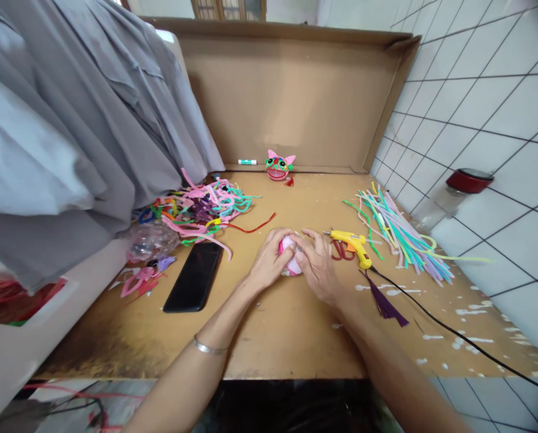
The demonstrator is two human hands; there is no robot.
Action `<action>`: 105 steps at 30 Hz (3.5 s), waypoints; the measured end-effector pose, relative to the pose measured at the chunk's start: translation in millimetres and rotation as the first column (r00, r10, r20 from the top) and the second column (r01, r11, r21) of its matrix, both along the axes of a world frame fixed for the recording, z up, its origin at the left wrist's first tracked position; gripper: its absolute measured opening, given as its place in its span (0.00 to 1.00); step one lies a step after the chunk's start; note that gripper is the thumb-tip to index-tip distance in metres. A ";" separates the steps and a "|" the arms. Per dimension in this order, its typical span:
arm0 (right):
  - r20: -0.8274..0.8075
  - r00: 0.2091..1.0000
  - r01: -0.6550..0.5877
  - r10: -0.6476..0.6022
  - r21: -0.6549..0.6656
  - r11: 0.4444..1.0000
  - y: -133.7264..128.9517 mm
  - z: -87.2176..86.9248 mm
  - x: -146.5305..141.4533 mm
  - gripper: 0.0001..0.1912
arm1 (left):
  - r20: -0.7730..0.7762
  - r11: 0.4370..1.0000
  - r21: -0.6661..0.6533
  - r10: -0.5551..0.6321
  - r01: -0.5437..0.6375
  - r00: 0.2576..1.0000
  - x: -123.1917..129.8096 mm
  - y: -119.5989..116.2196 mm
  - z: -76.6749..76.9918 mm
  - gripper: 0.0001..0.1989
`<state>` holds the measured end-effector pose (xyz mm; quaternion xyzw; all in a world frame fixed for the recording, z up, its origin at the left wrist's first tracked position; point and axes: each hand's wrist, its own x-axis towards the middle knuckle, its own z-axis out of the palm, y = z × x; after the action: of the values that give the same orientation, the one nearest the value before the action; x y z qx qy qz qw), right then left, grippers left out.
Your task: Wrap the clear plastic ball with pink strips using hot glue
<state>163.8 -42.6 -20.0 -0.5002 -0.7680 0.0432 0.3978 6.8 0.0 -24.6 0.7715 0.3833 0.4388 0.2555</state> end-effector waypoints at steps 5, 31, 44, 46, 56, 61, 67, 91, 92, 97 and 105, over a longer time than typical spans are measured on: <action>-0.042 0.999 -0.019 0.020 0.034 0.999 -3.0 3.0 -2.5 0.26 | -0.003 1.000 0.003 -0.005 0.005 1.000 0.5 -2.0 3.7 0.14; -0.075 0.997 -0.008 0.007 -0.004 1.000 0.6 -0.2 1.1 0.23 | 0.000 1.000 -0.010 -0.020 0.020 1.000 -0.2 -4.0 7.0 0.14; -0.144 0.988 -0.052 0.048 -0.027 0.998 -2.2 1.6 4.2 0.20 | -0.013 0.999 -0.030 -0.017 0.017 1.000 -0.8 -3.9 8.1 0.15; -0.146 0.988 -0.061 0.057 -0.027 0.998 -1.8 1.2 4.7 0.19 | -0.009 1.000 -0.021 -0.022 0.021 1.000 -0.6 -3.9 9.1 0.15; -0.226 0.971 -0.094 0.079 -0.056 0.994 2.9 -2.4 7.7 0.18 | 0.005 0.999 -0.007 -0.035 0.035 0.999 -0.9 -2.6 7.6 0.14; -0.244 0.967 -0.095 0.078 -0.058 0.994 2.2 -3.4 6.6 0.18 | 0.002 0.999 -0.006 -0.044 0.044 0.999 -1.3 -2.0 5.5 0.14; -0.216 0.974 -0.085 0.070 -0.059 0.995 4.3 -4.2 4.8 0.19 | 0.005 0.998 -0.016 -0.054 0.054 0.999 -1.9 -2.4 5.4 0.16; -0.254 0.961 -0.149 0.113 -0.129 0.980 5.4 -6.4 4.0 0.17 | 0.001 0.998 -0.015 -0.060 0.060 0.998 -0.4 -2.7 5.8 0.14; -0.260 0.958 -0.155 0.118 -0.126 0.980 5.0 -6.3 3.5 0.16 | 0.000 0.998 -0.014 -0.059 0.059 0.998 -0.5 -2.3 5.2 0.14; -0.287 0.952 -0.147 0.110 -0.108 0.983 2.0 -3.1 3.6 0.17 | -0.008 0.999 -0.018 -0.041 0.041 0.999 -0.4 -2.3 4.6 0.15; -0.222 0.972 -0.105 0.076 -0.124 0.987 1.8 -2.6 5.9 0.19 | -0.007 0.999 -0.029 -0.041 0.041 0.999 -0.2 -5.3 9.8 0.16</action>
<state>169.7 -40.8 -22.6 -0.4824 -0.7374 0.1673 0.4421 6.6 -5.3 -14.8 0.7770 0.3748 0.4249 0.2744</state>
